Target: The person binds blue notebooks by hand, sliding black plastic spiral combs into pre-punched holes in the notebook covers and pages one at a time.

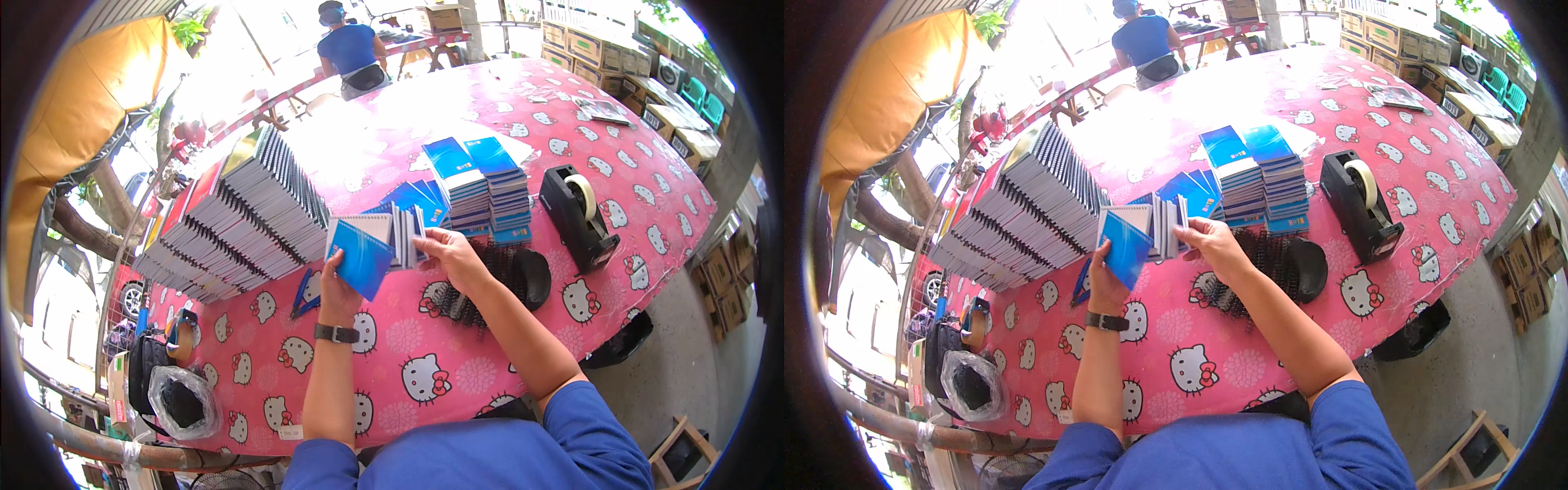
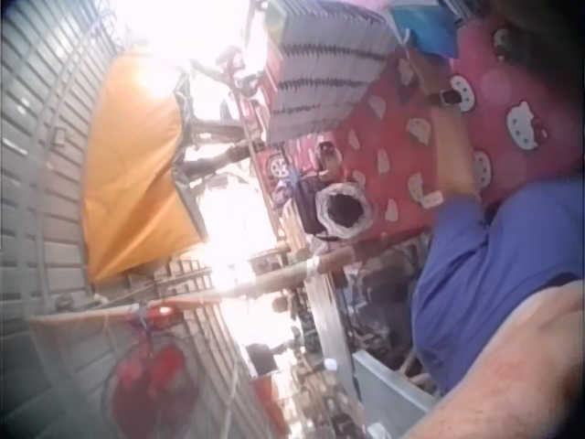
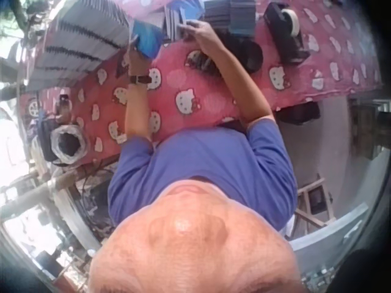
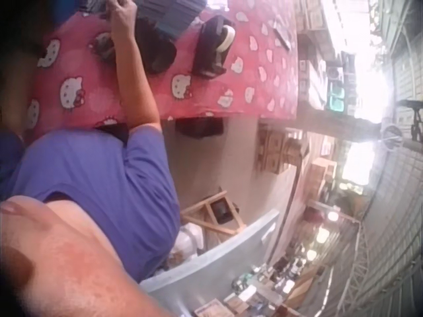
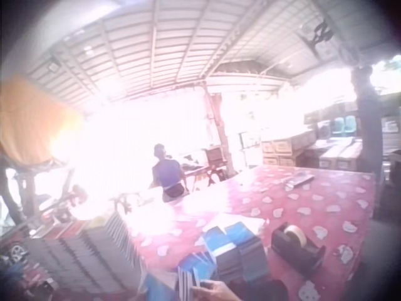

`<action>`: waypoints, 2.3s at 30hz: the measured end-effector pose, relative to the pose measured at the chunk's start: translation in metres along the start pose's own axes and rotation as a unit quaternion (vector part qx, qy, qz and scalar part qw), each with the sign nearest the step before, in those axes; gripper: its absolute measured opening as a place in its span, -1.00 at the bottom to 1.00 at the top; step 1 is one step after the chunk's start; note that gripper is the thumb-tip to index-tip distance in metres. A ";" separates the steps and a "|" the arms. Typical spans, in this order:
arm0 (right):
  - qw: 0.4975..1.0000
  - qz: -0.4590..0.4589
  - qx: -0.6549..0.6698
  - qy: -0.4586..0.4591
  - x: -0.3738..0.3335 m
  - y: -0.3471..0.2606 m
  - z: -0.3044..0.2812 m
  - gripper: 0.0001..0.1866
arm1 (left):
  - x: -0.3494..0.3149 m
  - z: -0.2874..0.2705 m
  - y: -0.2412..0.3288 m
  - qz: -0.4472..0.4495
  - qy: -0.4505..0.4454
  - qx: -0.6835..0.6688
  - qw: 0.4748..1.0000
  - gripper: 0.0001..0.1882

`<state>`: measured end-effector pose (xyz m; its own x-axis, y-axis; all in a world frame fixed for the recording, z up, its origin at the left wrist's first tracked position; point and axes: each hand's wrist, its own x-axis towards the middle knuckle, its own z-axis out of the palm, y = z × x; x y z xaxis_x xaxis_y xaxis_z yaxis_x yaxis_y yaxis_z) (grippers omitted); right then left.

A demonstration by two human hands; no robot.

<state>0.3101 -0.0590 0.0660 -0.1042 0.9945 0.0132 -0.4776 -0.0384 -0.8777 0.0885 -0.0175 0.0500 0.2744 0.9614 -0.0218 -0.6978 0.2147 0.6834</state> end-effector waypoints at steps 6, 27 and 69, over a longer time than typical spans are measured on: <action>0.999 -0.022 -0.017 0.034 0.000 0.005 -0.002 -0.84 | -0.033 -0.012 -0.016 -0.027 -0.011 0.027 0.999 -0.37; 0.630 0.013 -0.691 -0.354 0.041 -0.019 0.147 -0.38 | -0.127 -0.051 0.020 0.187 0.004 0.383 0.905 0.10; 0.938 -0.100 -0.326 0.061 0.108 0.105 0.099 0.11 | -0.005 -0.113 0.041 0.263 0.230 0.681 0.644 0.23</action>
<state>0.1618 0.0348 0.0225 0.0502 0.9809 0.1878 0.1619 0.1776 -0.9707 -0.0165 0.0057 -0.0041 -0.2068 0.8562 0.4734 0.6989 -0.2093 0.6839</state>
